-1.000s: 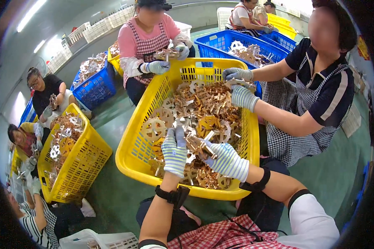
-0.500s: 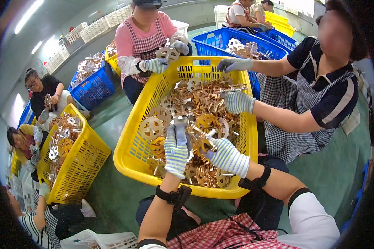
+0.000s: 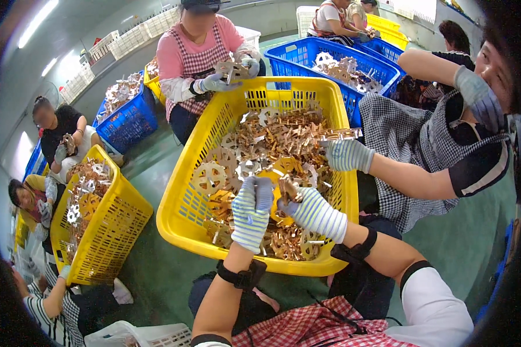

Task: Sorting and inspecting gold-colored plastic components on a factory floor.

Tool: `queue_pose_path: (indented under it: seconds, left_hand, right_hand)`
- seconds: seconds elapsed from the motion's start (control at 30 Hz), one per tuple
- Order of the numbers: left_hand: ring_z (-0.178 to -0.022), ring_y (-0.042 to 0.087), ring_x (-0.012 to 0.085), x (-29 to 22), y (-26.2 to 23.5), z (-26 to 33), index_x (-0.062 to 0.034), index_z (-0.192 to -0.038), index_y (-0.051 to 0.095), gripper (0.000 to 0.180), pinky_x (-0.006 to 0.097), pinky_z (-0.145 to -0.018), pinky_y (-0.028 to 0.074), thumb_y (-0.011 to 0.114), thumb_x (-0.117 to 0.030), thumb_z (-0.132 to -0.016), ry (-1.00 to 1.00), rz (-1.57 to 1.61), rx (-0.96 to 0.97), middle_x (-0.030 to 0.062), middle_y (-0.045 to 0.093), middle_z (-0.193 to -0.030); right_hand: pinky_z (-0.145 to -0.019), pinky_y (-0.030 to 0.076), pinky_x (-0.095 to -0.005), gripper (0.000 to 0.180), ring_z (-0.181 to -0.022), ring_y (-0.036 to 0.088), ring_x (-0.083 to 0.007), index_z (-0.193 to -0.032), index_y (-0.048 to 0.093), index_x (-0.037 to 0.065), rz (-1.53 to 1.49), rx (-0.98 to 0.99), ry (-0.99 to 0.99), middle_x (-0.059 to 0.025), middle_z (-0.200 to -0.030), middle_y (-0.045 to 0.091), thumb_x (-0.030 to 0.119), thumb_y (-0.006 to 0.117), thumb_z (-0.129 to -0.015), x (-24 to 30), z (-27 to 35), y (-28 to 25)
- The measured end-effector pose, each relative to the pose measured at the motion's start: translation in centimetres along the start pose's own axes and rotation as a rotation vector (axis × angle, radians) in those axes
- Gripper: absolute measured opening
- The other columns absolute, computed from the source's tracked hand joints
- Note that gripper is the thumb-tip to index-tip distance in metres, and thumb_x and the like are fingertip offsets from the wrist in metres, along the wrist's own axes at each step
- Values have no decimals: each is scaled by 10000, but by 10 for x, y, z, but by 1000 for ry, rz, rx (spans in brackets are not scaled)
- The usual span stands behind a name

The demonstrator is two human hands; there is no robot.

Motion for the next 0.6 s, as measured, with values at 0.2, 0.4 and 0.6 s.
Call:
queue_pose_path:
  seconds: [0.2,0.4,0.6]
  left_hand:
    - [-542,595,257,-26,28,6,-35,-824,555,209,335,-509,461,604,-236,-854,54,-198,248,129,591,-645]
    - [-478,553,308,-64,19,2,-62,-694,483,216,401,-446,433,603,-178,-831,502,-524,208,125,529,-569]
    - [-561,574,170,-44,-13,-4,-32,-913,605,119,269,-558,473,504,-75,-866,198,-110,130,78,615,-687]
  right_hand:
    - [-615,498,-340,248,-677,623,-238,-1048,575,49,188,29,-135,-163,-795,648,139,589,-818,28,12,-6]
    - [-664,498,-352,247,-743,639,-257,-1039,603,77,-45,214,-197,-153,-831,649,158,626,-807,39,4,2]
    - [-636,505,-243,229,-716,600,-110,-1012,608,56,-497,105,214,-18,-775,635,212,588,-844,-20,-17,-40]
Point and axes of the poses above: each hand's wrist, its own z-axis away from the middle knuckle, its own y-axis out of the palm, x = y × z, the point moved 10 cm from there along -z, towards the middle knuckle
